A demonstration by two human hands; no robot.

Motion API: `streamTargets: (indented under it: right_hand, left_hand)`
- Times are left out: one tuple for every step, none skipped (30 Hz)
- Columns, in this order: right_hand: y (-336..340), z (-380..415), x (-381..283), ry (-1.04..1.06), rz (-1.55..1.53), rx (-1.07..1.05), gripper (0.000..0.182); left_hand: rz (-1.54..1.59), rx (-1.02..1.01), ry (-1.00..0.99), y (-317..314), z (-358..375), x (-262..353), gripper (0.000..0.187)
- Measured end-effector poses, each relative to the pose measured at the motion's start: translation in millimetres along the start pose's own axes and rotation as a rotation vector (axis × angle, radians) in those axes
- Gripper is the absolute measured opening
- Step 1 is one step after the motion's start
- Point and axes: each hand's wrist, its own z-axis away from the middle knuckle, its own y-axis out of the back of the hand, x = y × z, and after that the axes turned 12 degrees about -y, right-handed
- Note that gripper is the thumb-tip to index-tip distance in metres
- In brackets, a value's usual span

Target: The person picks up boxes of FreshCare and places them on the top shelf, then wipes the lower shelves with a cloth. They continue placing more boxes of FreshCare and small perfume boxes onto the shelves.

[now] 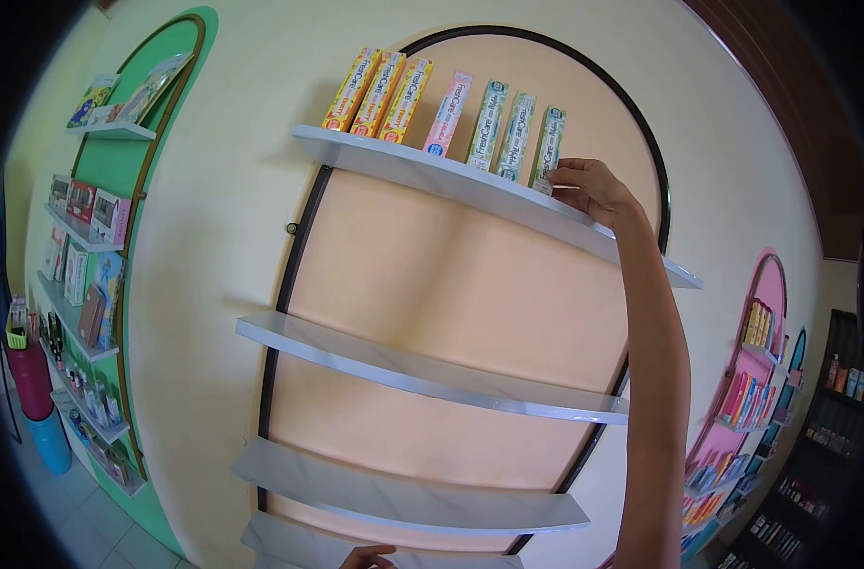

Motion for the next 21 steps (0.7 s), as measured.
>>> streamTargets:
  right_hand:
    - [-1.7,-0.6,-0.2,0.008,-0.008,0.001,0.044]
    - [-3.0,-1.1,-0.6,0.016,-0.016,0.001,0.045]
    - [-4.0,-1.1,-1.0,0.017,-0.016,-0.001,0.045]
    - [-4.2,-1.5,-1.3,0.018,-0.017,-0.008,0.047]
    - [-4.4,-1.7,-1.4,0.02,-0.018,-0.014,0.049]
    - [-4.6,-2.3,-1.6,0.02,-0.018,-0.015,0.049]
    - [-5.2,-2.1,-2.1,0.019,-0.031,-0.018,0.05]
    - [-5.6,-1.8,-2.5,0.016,-0.043,-0.02,0.051]
    - [-5.8,-1.3,-2.9,0.015,-0.043,-0.02,0.051]
    - [-6.2,-0.7,-3.4,0.012,-0.049,-0.033,0.053]
    - [-6.6,-0.1,-3.7,0.009,-0.056,-0.047,0.054]
    - [-7.3,0.4,-4.0,0.008,-0.056,-0.048,0.054]
    - [-8.2,1.2,-4.2,0.008,-0.052,-0.036,0.05]
    - [-8.9,2.1,-4.7,0.009,-0.049,-0.023,0.046]
    - [-9.3,3.1,-5.6,0.008,-0.049,-0.024,0.046]
    - [-9.2,3.9,-6.1,-0.003,-0.039,-0.037,0.04]
    - [-9.4,4.7,-6.8,-0.013,-0.029,-0.051,0.034]
    - [-9.8,5.3,-7.3,-0.012,-0.03,-0.052,0.034]
    - [-10.4,6.0,-7.5,-0.015,-0.02,-0.05,0.029]
    - [-11.0,6.7,-7.6,-0.018,-0.011,-0.049,0.025]
    - [-11.3,7.6,-8.2,-0.018,-0.011,-0.05,0.025]
  left_hand:
    - [-0.004,0.003,-0.001,0.1,-0.1,0.4,0.024]
    - [-0.004,0.005,-0.002,-0.1,-0.1,0.6,0.024]
    - [0.009,0.011,-0.003,-0.3,0.1,0.6,0.024]
    - [0.021,0.016,-0.004,-0.4,0.1,0.7,0.025]
    - [0.021,0.017,-0.004,0.0,0.0,1.2,0.025]
    - [0.028,0.01,0.007,0.6,-0.2,2.0,0.025]
    - [0.035,0.002,0.017,1.2,-0.3,2.5,0.026]
    - [0.035,0.003,0.018,1.9,-0.3,2.4,0.026]
    - [0.026,-0.003,0.017,2.4,-0.3,1.9,0.026]
    - [0.017,-0.009,0.017,2.7,-0.1,1.4,0.026]
    - [0.017,-0.008,0.018,2.5,-0.1,1.0,0.026]
    - [0.023,-0.009,0.004,2.1,-0.3,0.7,0.026]
    - [0.03,-0.009,-0.011,1.6,-0.1,0.7,0.025]
    - [0.03,-0.008,-0.01,1.2,0.2,0.8,0.025]
    - [0.03,-0.003,-0.012,0.8,0.4,1.1,0.025]
    - [0.03,0.002,-0.015,0.7,0.6,1.6,0.025]
    - [0.029,0.002,-0.015,0.8,0.4,2.8,0.025]
    - [0.023,0.001,-0.01,0.7,0.3,4.6,0.024]
    - [0.016,0.0,-0.003,0.9,0.5,5.7,0.024]
    - [0.016,0.001,-0.003,0.9,0.8,4.9,0.024]
    - [0.022,0.011,-0.009,0.7,1.1,3.0,0.024]
